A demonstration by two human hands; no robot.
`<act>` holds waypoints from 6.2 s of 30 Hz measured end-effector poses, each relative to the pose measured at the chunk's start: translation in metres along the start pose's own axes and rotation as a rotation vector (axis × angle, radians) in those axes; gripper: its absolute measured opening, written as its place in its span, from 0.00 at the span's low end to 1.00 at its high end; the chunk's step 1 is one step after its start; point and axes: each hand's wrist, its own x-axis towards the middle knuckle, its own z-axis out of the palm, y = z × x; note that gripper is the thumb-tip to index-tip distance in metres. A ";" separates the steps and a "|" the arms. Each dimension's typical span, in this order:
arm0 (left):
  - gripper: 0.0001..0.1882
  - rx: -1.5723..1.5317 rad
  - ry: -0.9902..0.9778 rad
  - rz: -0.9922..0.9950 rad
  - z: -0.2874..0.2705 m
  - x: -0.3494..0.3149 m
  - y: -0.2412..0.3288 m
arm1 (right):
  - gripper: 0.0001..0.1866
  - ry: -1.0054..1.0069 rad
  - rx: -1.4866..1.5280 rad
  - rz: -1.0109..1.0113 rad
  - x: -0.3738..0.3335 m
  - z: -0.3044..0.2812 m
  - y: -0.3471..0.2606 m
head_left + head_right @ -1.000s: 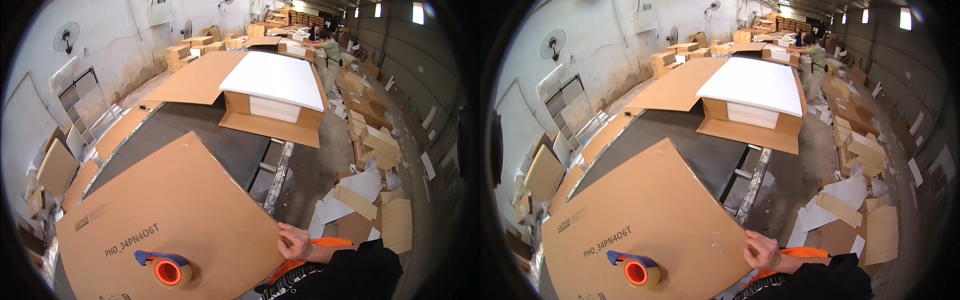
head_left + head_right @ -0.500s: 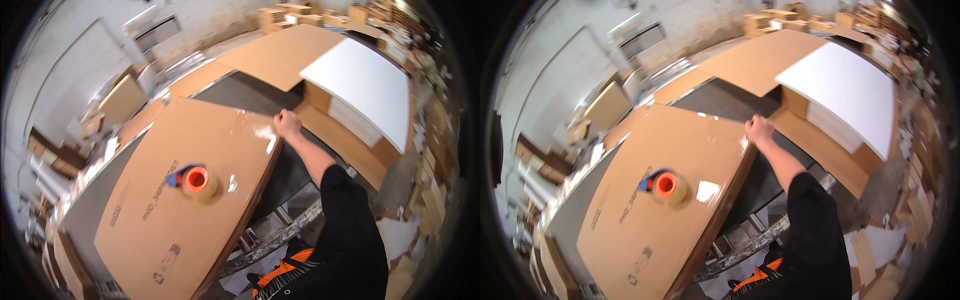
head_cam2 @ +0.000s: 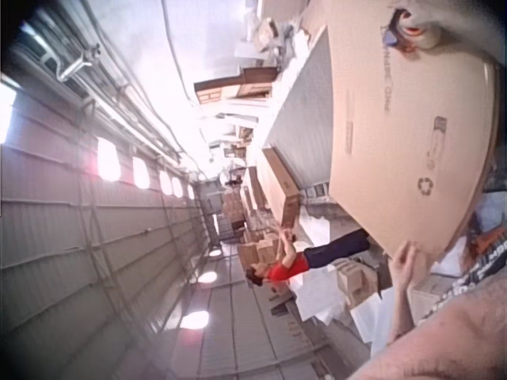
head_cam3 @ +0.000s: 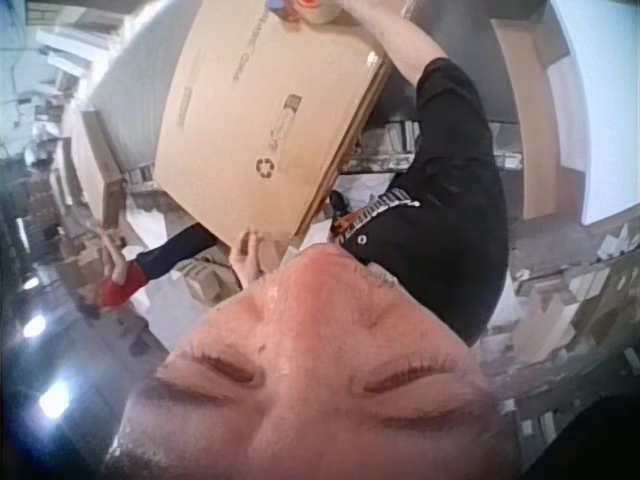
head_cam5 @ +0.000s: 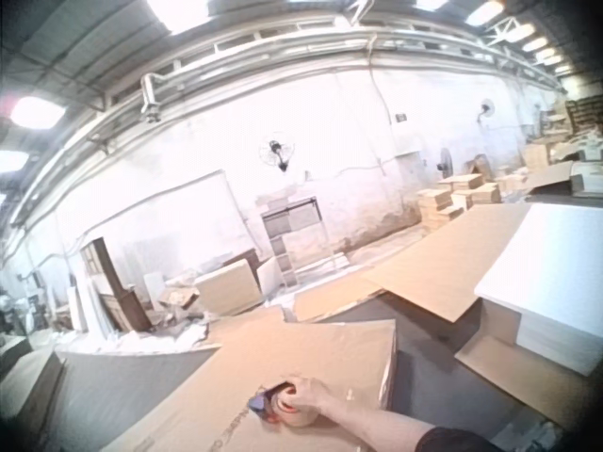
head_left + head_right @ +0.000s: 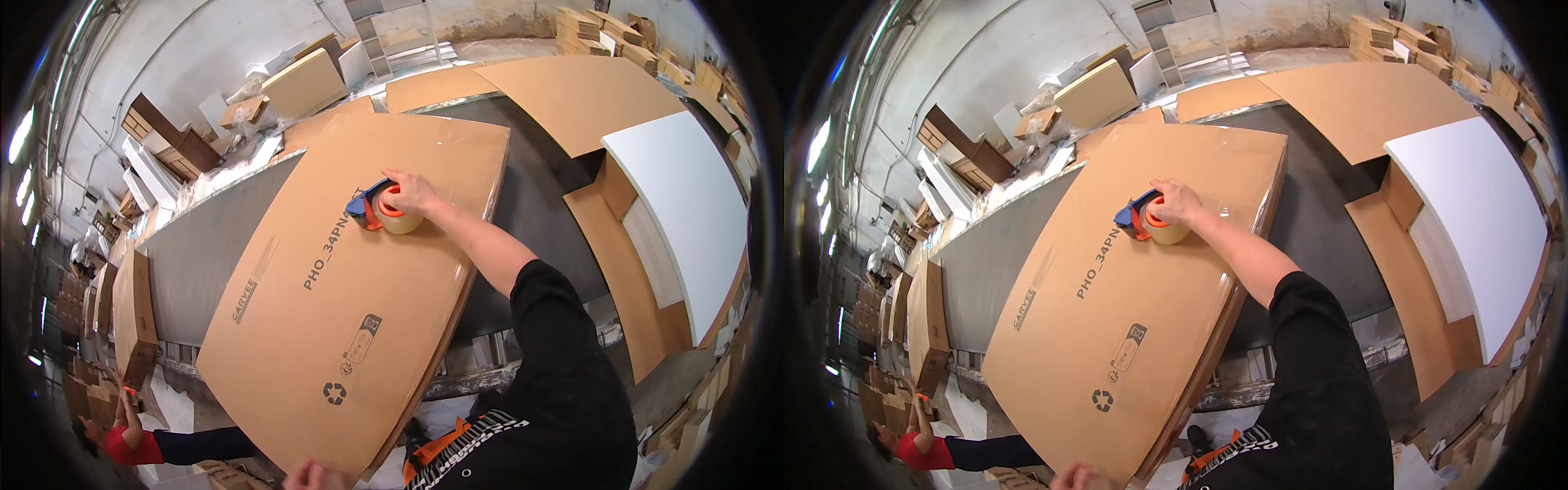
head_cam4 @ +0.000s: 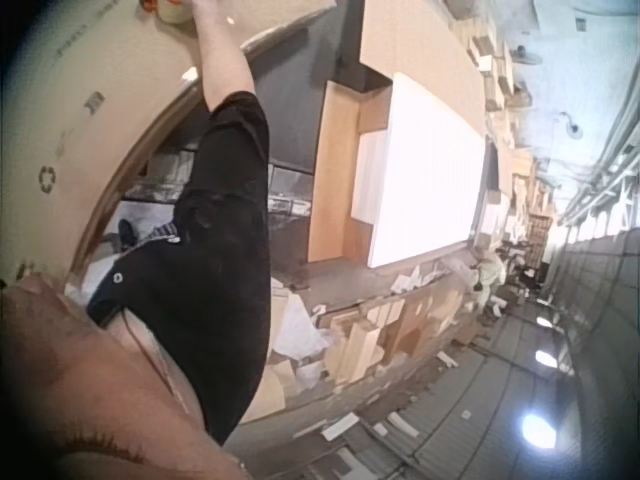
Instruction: The person packages furniture components by placing foam sheets between wooden panels, folding a large cardboard box around the items, and sealing the edges with a handheld tape dispenser.
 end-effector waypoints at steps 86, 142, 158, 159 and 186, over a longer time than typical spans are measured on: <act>0.53 0.945 -0.339 1.203 0.074 0.019 -0.034 | 0.37 0.365 1.715 0.729 -0.616 0.043 -0.134; 0.43 0.848 -0.559 1.384 0.082 0.055 -0.013 | 0.17 -0.648 -0.868 0.566 -0.524 0.150 -0.161; 0.43 0.874 -0.514 1.400 0.082 0.061 -0.011 | 0.19 -0.268 -0.625 0.576 -0.454 0.007 -0.253; 0.43 0.883 -0.490 1.368 0.077 0.063 -0.011 | 0.18 -0.228 -0.679 0.532 -0.474 0.011 -0.253; 0.50 0.961 -0.671 1.384 -0.018 0.111 -0.032 | 0.30 0.007 -0.391 1.006 -0.667 0.300 -0.239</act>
